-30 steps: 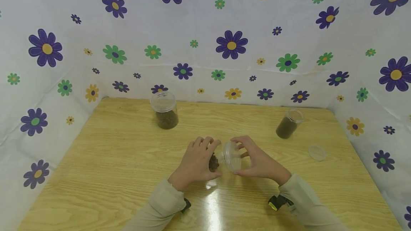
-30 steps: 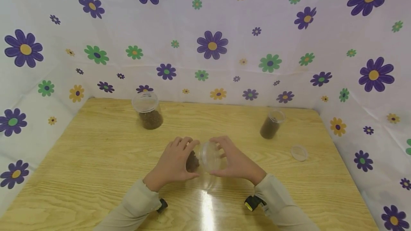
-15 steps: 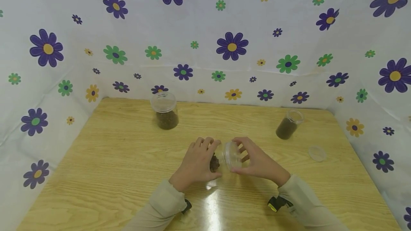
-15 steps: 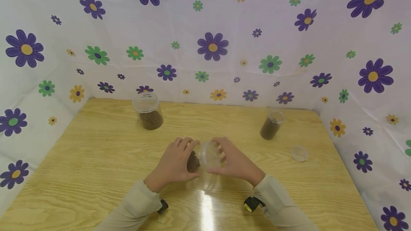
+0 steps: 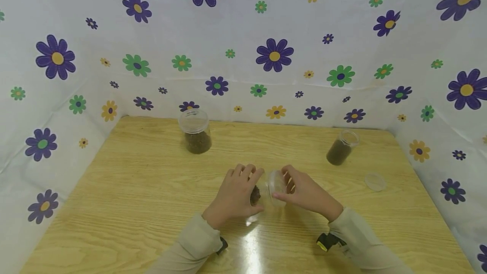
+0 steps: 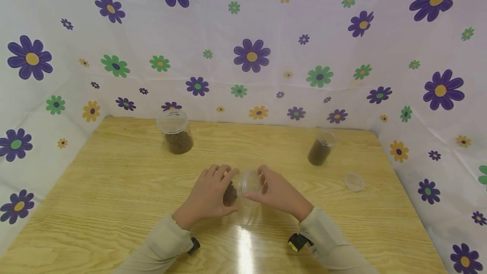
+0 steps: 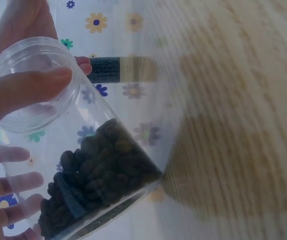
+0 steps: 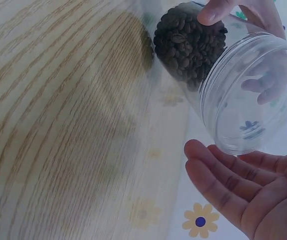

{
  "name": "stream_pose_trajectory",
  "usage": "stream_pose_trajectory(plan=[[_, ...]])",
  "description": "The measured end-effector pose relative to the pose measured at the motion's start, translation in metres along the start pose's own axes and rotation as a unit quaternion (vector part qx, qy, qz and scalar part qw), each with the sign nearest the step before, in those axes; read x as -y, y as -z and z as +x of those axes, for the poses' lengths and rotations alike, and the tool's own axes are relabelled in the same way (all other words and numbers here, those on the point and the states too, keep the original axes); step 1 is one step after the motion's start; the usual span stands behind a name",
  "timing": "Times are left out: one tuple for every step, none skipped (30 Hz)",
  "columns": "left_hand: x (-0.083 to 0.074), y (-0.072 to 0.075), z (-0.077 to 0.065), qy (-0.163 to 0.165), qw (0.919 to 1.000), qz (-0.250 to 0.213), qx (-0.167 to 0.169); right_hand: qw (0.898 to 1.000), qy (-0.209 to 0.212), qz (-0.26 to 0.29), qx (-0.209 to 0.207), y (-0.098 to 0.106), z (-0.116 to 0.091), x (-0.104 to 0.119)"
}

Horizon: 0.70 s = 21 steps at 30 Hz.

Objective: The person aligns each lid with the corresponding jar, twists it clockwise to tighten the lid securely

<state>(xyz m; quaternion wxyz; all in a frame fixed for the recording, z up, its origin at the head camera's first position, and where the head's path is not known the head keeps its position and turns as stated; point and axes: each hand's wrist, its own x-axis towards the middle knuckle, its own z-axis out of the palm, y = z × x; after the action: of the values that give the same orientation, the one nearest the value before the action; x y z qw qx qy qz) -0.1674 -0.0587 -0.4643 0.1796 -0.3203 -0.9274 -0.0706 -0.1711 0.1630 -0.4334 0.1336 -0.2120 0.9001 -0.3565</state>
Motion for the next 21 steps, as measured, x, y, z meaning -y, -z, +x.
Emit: stream_pose_trajectory(plan=[[-0.0001, -0.0001, -0.0001, -0.001, 1.0000, 0.002, -0.001, 1.000, -0.001, -0.002, 0.001, -0.0001, 0.0000, -0.0003], [-0.0003, 0.0000, -0.0002, -0.002, 1.0000, 0.004, -0.004, 1.000, -0.002, -0.004, 0.002, -0.0004, 0.0000, -0.0008], [-0.0005, 0.0002, -0.0005, -0.003, 1.0000, 0.004, -0.007, 1.000, -0.003, -0.006, 0.002, -0.0006, 0.0000, -0.0014], [-0.0005, 0.0003, -0.0010, -0.004, 0.9999, 0.002, -0.011, 1.000, -0.003, -0.007, 0.003, -0.0007, -0.0001, -0.0017], [-0.0007, 0.0004, -0.0015, -0.005, 0.9999, 0.001, -0.016, 1.000, -0.003, -0.009, 0.004, -0.0009, -0.0002, -0.0021], [-0.0008, 0.0005, -0.0022, -0.006, 0.9998, -0.001, -0.020, 1.000, -0.003, -0.011, 0.004, -0.0010, -0.0004, -0.0024], [-0.0008, 0.0003, -0.0028, -0.007, 0.9997, -0.002, -0.024, 1.000, -0.003, -0.012, 0.005, -0.0011, -0.0006, -0.0025], [-0.0008, -0.0001, -0.0035, -0.007, 0.9996, -0.004, -0.027, 1.000, -0.003, -0.015, 0.005, -0.0013, -0.0008, -0.0027], [-0.0008, -0.0006, -0.0042, -0.007, 0.9995, -0.006, -0.029, 1.000, -0.004, -0.018, 0.005, -0.0015, -0.0011, -0.0028], [-0.0007, -0.0014, -0.0048, -0.006, 0.9995, -0.005, -0.029, 1.000, -0.004, -0.019, 0.005, -0.0016, -0.0013, -0.0028], [-0.0007, -0.0020, -0.0052, -0.006, 0.9996, -0.004, -0.029, 1.000, -0.004, -0.020, 0.006, -0.0018, -0.0014, -0.0031], [-0.0005, -0.0028, -0.0056, -0.005, 0.9996, -0.003, -0.028, 1.000, -0.005, -0.020, 0.007, -0.0020, -0.0016, -0.0031], [-0.0004, -0.0035, -0.0058, -0.003, 0.9996, -0.003, -0.027, 1.000, -0.005, -0.020, 0.009, -0.0022, -0.0018, -0.0031], [-0.0003, -0.0041, -0.0060, -0.002, 0.9996, -0.003, -0.026, 1.000, -0.006, -0.020, 0.010, -0.0024, -0.0019, -0.0033], [-0.0002, -0.0046, -0.0062, -0.001, 0.9997, -0.002, -0.026, 1.000, -0.007, -0.018, 0.012, -0.0026, -0.0021, -0.0033], [0.0000, -0.0049, -0.0063, -0.001, 0.9997, -0.002, -0.026, 1.000, -0.009, -0.017, 0.014, -0.0029, -0.0023, -0.0033], [0.0001, -0.0050, -0.0064, 0.000, 0.9997, -0.002, -0.025, 1.000, -0.011, -0.016, 0.017, -0.0031, -0.0026, -0.0034], [0.0002, -0.0051, -0.0065, 0.000, 0.9997, -0.001, -0.026, 1.000, -0.014, -0.014, 0.020, -0.0034, -0.0030, -0.0036], [0.0004, -0.0052, -0.0065, 0.000, 0.9997, 0.001, -0.026, 0.999, -0.016, -0.015, 0.023, -0.0037, -0.0034, -0.0037], [0.0005, -0.0051, -0.0065, 0.000, 0.9997, 0.003, -0.026, 0.999, -0.017, -0.014, 0.026, -0.0038, -0.0038, -0.0038], [0.0007, -0.0050, -0.0065, -0.001, 0.9997, 0.004, -0.026, 0.999, -0.018, -0.014, 0.028, -0.0039, -0.0043, -0.0041]])
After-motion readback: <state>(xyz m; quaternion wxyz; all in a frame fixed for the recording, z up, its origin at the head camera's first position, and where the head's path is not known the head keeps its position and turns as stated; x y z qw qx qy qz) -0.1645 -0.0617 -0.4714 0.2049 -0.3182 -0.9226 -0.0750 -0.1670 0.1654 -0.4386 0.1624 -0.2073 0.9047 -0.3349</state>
